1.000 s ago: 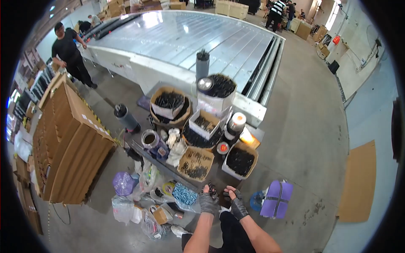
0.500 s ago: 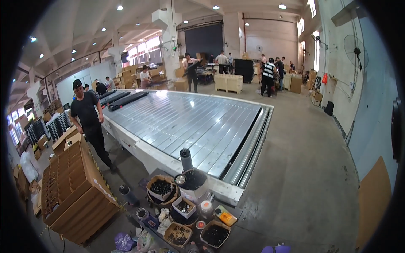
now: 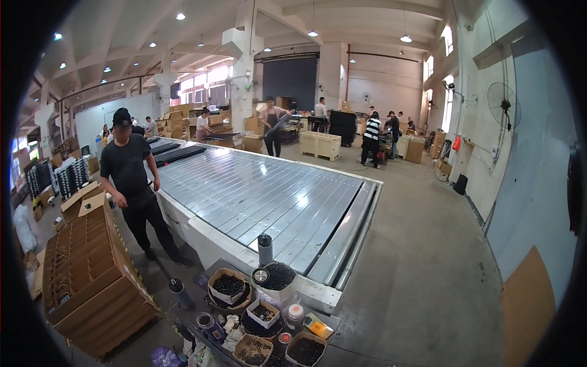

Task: Sorting and preparing small black plastic components at a factory workbench.

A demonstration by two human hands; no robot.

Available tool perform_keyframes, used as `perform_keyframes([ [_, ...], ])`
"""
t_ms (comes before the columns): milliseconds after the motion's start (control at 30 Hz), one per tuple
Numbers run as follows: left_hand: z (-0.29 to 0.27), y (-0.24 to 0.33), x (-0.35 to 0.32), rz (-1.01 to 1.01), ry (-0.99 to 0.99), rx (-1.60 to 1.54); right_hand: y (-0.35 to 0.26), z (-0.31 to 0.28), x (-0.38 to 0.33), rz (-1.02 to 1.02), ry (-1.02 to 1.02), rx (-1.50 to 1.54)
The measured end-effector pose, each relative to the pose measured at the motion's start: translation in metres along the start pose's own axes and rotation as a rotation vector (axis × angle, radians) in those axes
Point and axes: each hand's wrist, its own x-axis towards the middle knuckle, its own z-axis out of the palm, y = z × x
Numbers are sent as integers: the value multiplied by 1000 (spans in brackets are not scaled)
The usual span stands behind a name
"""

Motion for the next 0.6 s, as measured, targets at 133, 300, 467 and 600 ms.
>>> perform_keyframes([
  [133,-38,2,-42,-7,41,169,35,37,-14,-283,422,-348],
  [300,-41,26,-81,69,-23,373,10,-6,-29,-293,513,-441],
  [467,-59,13,-101,106,53,578,22,29,-69,-200,517,-520],
  [600,-62,0,-90,162,110,756,6,32,-92,-114,180,-882],
])
